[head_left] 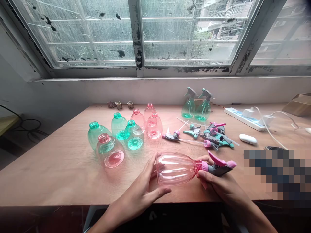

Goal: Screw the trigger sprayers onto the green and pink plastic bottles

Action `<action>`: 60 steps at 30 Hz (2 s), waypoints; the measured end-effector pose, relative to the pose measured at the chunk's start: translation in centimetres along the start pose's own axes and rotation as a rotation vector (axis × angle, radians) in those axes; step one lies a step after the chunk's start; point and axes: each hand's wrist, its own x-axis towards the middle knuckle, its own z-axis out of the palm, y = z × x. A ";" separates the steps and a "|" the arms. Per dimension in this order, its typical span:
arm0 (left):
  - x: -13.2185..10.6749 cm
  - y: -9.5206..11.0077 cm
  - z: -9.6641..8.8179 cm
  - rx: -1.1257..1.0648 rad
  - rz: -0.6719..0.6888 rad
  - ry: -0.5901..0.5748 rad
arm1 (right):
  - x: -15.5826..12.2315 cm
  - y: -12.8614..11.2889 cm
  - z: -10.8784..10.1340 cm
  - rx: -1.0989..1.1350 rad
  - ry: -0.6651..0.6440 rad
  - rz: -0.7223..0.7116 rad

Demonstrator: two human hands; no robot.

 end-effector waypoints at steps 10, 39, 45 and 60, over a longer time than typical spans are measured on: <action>-0.3 -0.5 0.3 0.051 0.071 0.032 | -0.1 -0.1 0.2 -0.010 0.006 0.040; 0.0 0.5 -0.2 0.062 -0.023 -0.019 | -0.1 -0.2 0.0 -0.027 0.013 -0.016; -0.3 -0.4 0.0 0.115 0.068 0.018 | -0.1 -0.2 0.0 -0.024 0.018 -0.030; -0.1 -0.2 -0.2 0.077 -0.004 -0.015 | -0.1 -0.3 0.0 0.010 0.002 0.035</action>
